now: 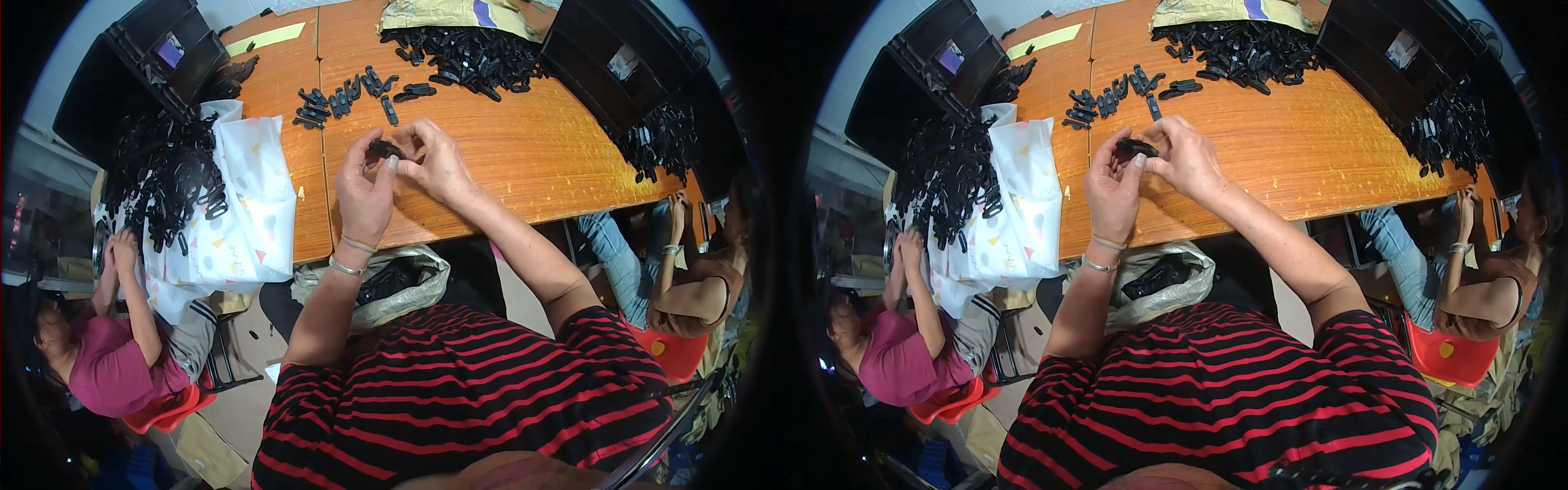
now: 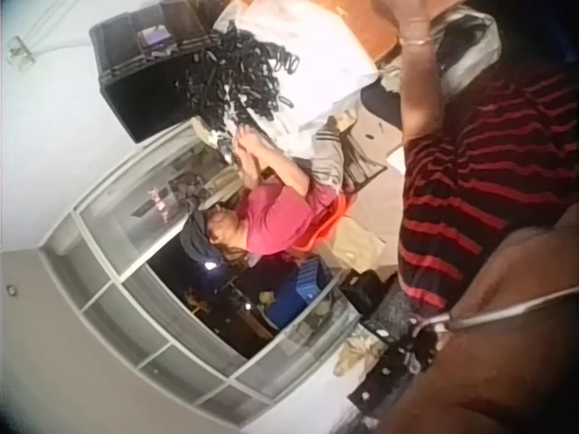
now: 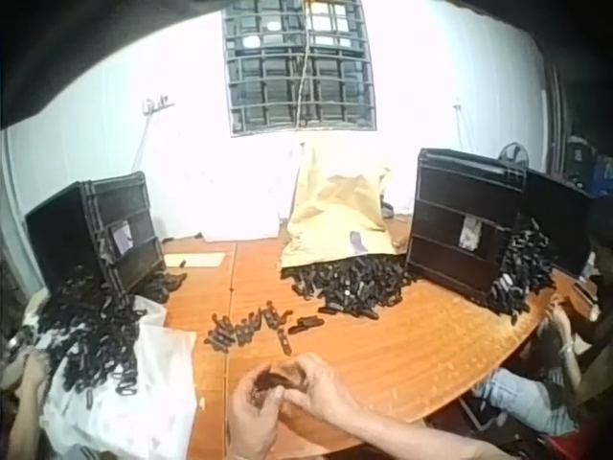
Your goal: Assembling small black plastic components by hand at a workbench.
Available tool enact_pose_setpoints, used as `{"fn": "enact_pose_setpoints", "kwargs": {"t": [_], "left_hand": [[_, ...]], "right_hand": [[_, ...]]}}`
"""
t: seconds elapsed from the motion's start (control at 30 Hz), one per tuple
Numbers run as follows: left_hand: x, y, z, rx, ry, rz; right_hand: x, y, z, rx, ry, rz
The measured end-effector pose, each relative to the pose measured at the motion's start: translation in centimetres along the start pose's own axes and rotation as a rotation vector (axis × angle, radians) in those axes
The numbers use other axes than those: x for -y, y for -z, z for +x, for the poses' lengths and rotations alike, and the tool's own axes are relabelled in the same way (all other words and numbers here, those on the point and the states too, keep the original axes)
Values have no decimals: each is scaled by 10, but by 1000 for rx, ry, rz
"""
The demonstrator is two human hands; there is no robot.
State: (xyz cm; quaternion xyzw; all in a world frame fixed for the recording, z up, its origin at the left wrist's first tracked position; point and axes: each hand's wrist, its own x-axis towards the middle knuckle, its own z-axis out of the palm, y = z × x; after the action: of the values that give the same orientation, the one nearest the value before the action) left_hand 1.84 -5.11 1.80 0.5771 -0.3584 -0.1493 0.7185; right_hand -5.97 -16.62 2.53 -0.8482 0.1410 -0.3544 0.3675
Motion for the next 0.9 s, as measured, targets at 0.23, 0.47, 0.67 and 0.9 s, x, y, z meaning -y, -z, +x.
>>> {"fn": "enact_pose_setpoints", "kwargs": {"t": [0.23,0.47,0.67,0.9], "left_hand": [[-9,4,-5,46,29,114],[5,10,-10,74,45,-122],[11,38,-30,104,139,108],[34,89,27,-40,-42,626]], "right_hand": [[-4,1,-8,223,-287,198],[-12,-11,-13,211,-257,223],[4,-5,-38,532,-219,57],[19,-16,-102,760,100,-220]]}}
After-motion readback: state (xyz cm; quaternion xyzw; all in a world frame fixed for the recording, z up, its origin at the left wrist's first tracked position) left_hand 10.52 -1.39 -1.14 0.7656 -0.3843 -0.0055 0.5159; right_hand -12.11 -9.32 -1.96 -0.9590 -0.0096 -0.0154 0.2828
